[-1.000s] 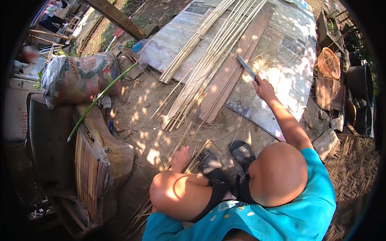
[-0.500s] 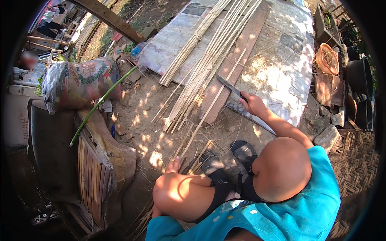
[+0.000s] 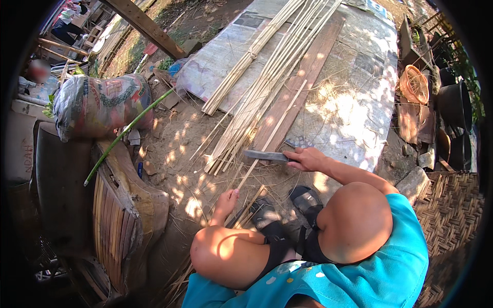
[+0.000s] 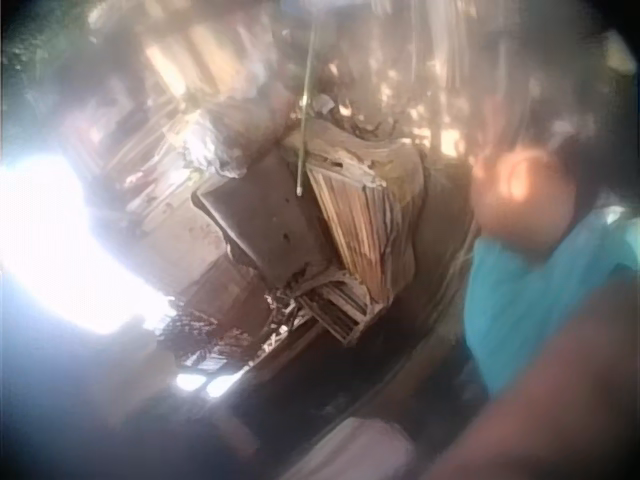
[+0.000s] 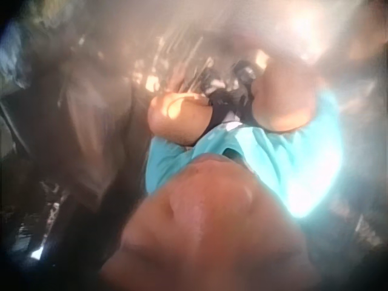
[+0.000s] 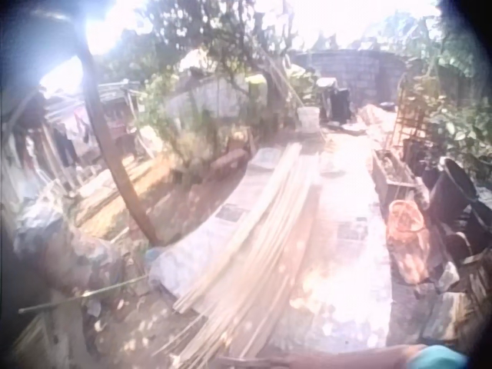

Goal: The person sits on the ground and repeatedly splits thin bamboo strips using a machete. They hold each strip with one hand and strike it with the machete to separate it into thinner pieces.

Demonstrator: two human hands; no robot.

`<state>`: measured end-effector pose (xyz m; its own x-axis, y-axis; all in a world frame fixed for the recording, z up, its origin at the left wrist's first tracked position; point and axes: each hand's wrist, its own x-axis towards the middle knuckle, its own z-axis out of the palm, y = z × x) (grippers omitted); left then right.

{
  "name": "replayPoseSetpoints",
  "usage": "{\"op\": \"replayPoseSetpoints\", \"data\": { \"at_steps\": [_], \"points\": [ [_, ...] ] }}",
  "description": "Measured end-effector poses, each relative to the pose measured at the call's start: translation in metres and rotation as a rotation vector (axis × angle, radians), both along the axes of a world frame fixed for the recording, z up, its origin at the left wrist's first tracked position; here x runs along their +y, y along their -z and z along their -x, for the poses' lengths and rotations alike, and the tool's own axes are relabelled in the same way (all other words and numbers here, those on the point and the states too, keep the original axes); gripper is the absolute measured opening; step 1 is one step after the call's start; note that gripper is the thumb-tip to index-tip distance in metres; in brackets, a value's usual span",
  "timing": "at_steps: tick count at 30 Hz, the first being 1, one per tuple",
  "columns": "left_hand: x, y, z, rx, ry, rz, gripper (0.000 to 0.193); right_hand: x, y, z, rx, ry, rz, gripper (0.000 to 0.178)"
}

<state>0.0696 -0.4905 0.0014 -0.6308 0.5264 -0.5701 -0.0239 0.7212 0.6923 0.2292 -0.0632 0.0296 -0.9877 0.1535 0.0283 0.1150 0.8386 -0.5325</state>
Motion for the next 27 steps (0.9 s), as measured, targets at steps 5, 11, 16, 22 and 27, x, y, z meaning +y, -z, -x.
{"op": "replayPoseSetpoints", "data": {
  "at_steps": [5,11,16,22,27],
  "points": [
    [-0.067,-0.013,-0.012,0.101,0.100,0.184,0.048,0.171,0.005,-0.030,-0.123,0.782,-0.002,0.031],
    [-0.032,0.022,-0.015,0.247,0.114,0.105,0.038,0.013,-0.001,-0.004,0.020,0.230,0.093,0.038],
    [0.084,-0.034,-0.013,0.420,0.355,0.301,0.042,-0.038,-0.002,-0.026,-0.076,0.021,0.019,0.043],
    [0.042,-0.022,-0.001,0.308,0.333,0.098,0.046,0.118,-0.001,0.004,-0.021,0.553,-0.075,0.031],
    [0.064,-0.030,-0.007,0.281,0.229,-0.077,0.049,-0.049,-0.029,-0.018,-0.136,-0.209,0.012,0.042]
  ]
}}
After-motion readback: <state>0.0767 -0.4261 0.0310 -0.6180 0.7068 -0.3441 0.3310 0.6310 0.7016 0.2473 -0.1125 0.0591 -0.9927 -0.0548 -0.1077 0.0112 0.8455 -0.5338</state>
